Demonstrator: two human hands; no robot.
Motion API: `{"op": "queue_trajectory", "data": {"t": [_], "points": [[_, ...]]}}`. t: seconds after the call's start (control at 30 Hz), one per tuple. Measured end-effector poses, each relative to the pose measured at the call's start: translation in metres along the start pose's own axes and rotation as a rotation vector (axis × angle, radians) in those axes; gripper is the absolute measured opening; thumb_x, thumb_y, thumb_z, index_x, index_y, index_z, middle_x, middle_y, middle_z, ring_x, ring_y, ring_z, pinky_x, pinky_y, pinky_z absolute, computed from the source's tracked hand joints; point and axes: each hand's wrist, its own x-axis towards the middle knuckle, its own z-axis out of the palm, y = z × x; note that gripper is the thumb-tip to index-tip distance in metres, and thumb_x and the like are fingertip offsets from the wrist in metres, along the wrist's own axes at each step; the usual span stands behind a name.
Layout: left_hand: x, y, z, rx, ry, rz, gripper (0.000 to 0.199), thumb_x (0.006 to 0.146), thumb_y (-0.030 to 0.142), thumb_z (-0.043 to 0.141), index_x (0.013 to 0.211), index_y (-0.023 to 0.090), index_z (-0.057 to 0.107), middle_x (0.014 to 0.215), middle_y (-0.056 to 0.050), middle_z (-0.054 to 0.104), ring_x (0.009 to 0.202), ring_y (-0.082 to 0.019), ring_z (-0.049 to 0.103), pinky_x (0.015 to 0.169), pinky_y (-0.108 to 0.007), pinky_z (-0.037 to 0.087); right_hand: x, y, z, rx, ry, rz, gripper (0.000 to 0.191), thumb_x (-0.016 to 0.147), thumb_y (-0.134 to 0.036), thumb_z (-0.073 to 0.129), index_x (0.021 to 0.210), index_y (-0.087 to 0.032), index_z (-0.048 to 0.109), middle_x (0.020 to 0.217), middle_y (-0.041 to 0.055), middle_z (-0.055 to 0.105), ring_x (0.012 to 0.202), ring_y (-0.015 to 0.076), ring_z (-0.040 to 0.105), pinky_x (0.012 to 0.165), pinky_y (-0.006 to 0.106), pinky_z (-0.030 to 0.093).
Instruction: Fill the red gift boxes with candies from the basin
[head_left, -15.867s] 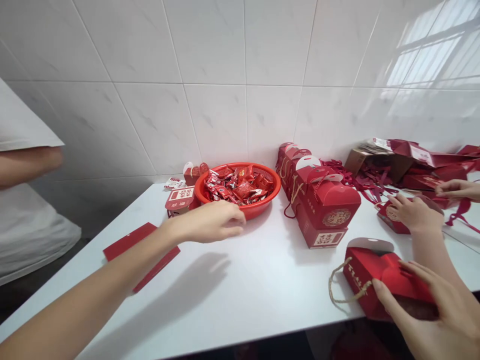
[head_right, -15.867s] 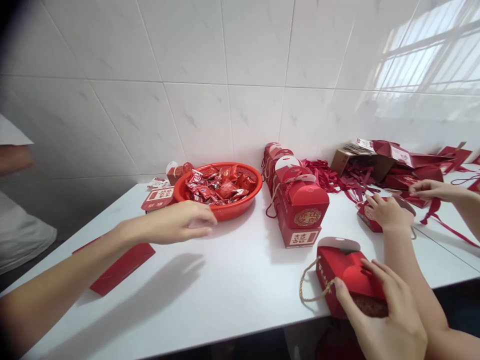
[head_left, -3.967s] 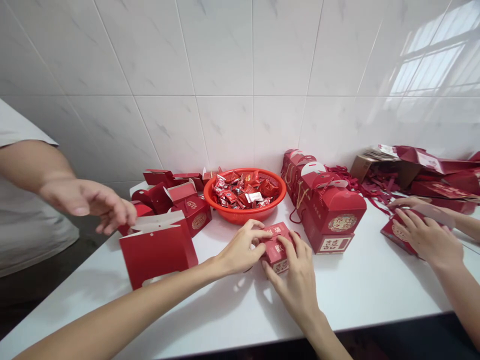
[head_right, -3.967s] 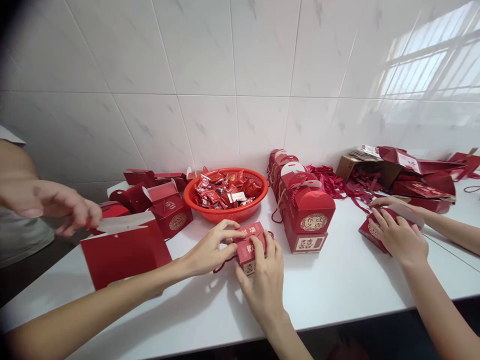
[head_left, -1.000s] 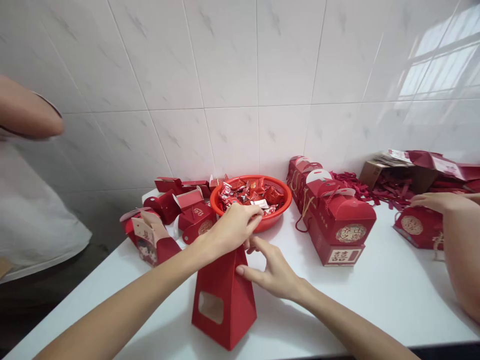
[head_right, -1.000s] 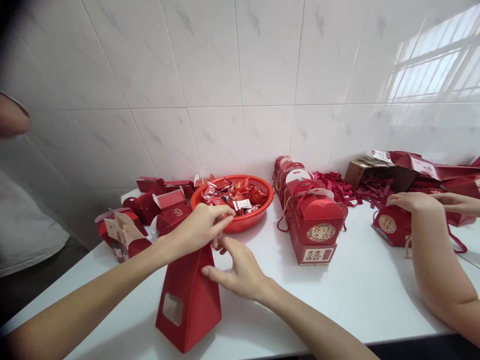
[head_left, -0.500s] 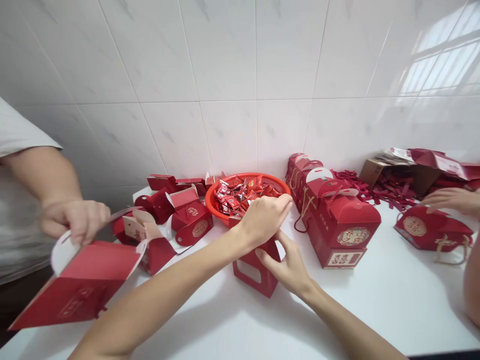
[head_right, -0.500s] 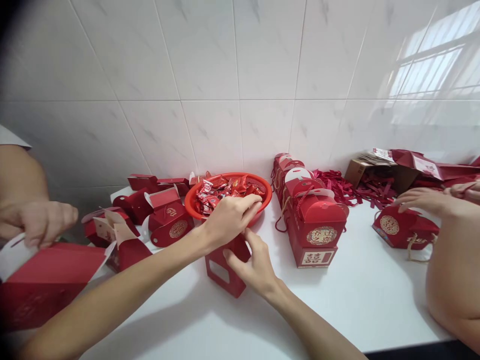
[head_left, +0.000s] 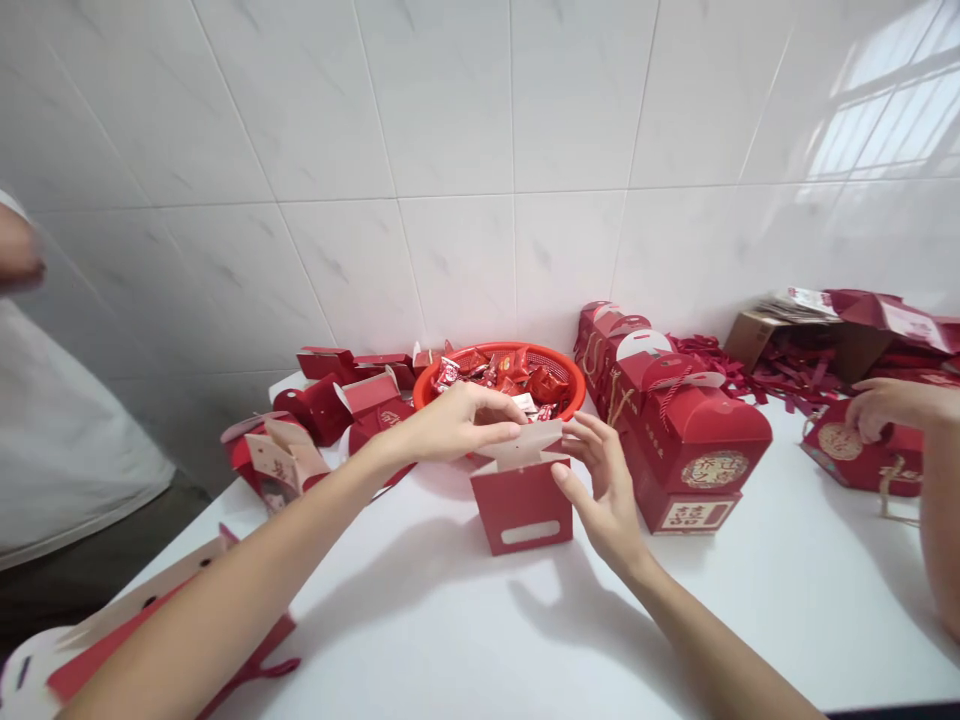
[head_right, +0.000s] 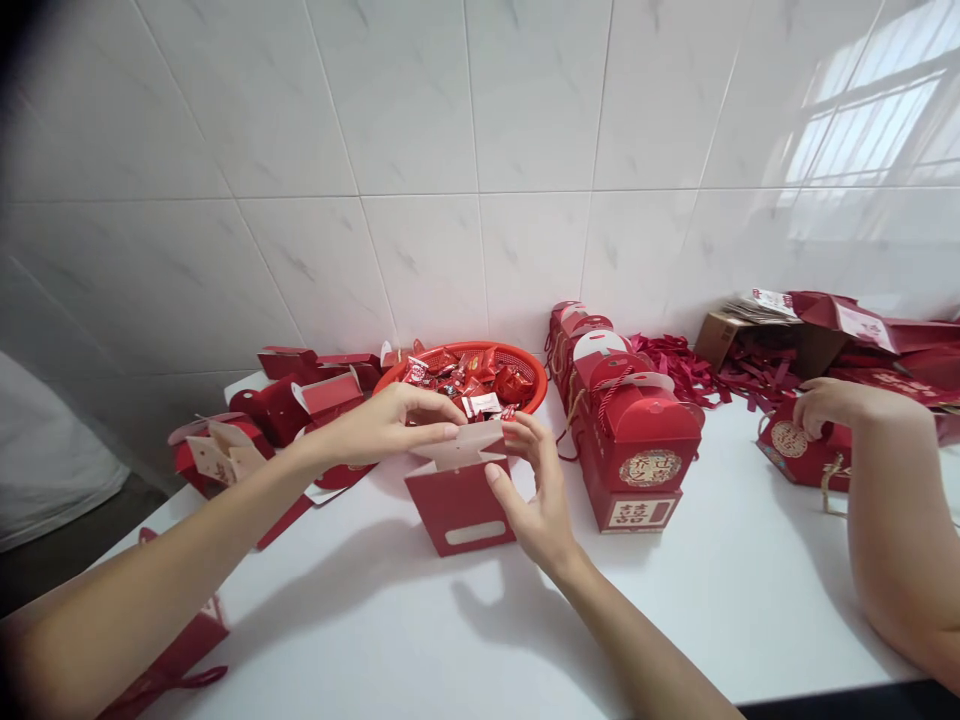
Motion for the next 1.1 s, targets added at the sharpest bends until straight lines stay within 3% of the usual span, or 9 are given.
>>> {"op": "queue_trajectory", "data": {"t": [0.07,0.17,0.23,0.4,0.5,0.67,0.8,1.0,1.1], "points": [[0.002,-0.005,0.010,-0.135,-0.026,-0.037,0.022,0.088,0.033,0.062,0.098,0.015,0.072,0.091,-0.004,0.069,0.080,-0.016,0.061,0.069,-0.024,0.044,-0.001,-0.001,-0.002,-0.040,-0.022,-0.113,0.049,0.093,-0.027,0.062,0.139,-0.032,0.048,0.135,0.0095,0.058,0.118,0.0242,0.060,0.100,0.044,0.049],[0.006,-0.014,0.022,-0.340,-0.075,-0.117,0.026,0.085,0.036,0.066,0.100,0.015,0.069,0.088,-0.002,0.065,0.075,-0.013,0.056,0.065,-0.022,0.040,0.000,-0.003,-0.005,-0.134,-0.082,-0.172,0.030,0.094,-0.026,0.060,0.123,-0.030,0.065,0.131,0.0083,0.060,0.123,0.0251,0.057,0.104,0.043,0.045],[0.008,-0.020,0.028,-0.443,-0.096,-0.159,0.028,0.083,0.038,0.070,0.099,0.015,0.069,0.085,-0.001,0.062,0.072,-0.012,0.053,0.064,-0.022,0.039,0.002,-0.005,-0.005,-0.119,-0.103,-0.103,0.020,0.095,-0.029,0.058,0.111,-0.028,0.071,0.123,0.0069,0.065,0.118,0.0241,0.060,0.101,0.039,0.046],[0.011,-0.027,0.024,-0.468,-0.182,-0.215,0.030,0.080,0.042,0.073,0.096,0.017,0.071,0.084,-0.001,0.065,0.072,-0.012,0.056,0.064,-0.022,0.041,0.004,-0.009,-0.003,0.016,-0.131,0.154,0.025,0.097,-0.040,0.054,0.101,-0.025,0.073,0.095,0.0025,0.075,0.085,0.0186,0.067,0.075,0.028,0.051],[0.018,-0.034,0.009,-0.363,-0.046,-0.208,0.028,0.084,0.042,0.067,0.093,0.016,0.071,0.084,-0.004,0.069,0.077,-0.015,0.062,0.066,-0.024,0.047,0.001,-0.010,-0.002,-0.013,-0.098,0.144,0.024,0.094,-0.041,0.058,0.100,-0.024,0.074,0.094,0.0019,0.075,0.083,0.0181,0.066,0.073,0.026,0.050],[0.045,-0.065,-0.027,0.069,0.394,-0.333,0.021,0.088,0.021,0.055,0.100,0.014,0.071,0.090,-0.006,0.074,0.081,-0.017,0.068,0.072,-0.026,0.052,-0.003,-0.011,0.000,-0.025,-0.092,0.124,0.024,0.095,-0.039,0.057,0.104,-0.024,0.073,0.099,0.0032,0.075,0.089,0.0197,0.068,0.078,0.028,0.052],[0.066,-0.093,-0.043,0.208,0.502,-0.441,0.026,0.086,0.011,0.053,0.105,0.011,0.071,0.093,-0.009,0.075,0.088,-0.021,0.068,0.078,-0.030,0.052,-0.004,-0.009,0.000,-0.035,-0.090,0.100,0.025,0.095,-0.038,0.055,0.106,-0.024,0.073,0.101,0.0035,0.075,0.091,0.0201,0.068,0.079,0.028,0.052],[0.098,-0.125,-0.034,0.316,0.365,-0.493,0.019,0.081,0.003,0.061,0.082,0.016,0.075,0.102,-0.008,0.076,0.103,-0.024,0.068,0.095,-0.033,0.049,-0.004,-0.006,0.000,-0.035,-0.119,0.098,0.024,0.097,-0.038,0.054,0.108,-0.025,0.071,0.101,0.0023,0.074,0.090,0.0184,0.068,0.078,0.026,0.052],[0.109,-0.138,-0.030,0.334,0.249,-0.490,0.011,0.087,0.012,0.066,0.094,0.015,0.073,0.114,-0.009,0.072,0.111,-0.024,0.065,0.101,-0.041,0.048,-0.003,-0.006,-0.001,-0.030,-0.131,0.092,0.025,0.097,-0.038,0.054,0.109,-0.025,0.071,0.101,0.0021,0.074,0.090,0.0180,0.068,0.077,0.025,0.052]]}}
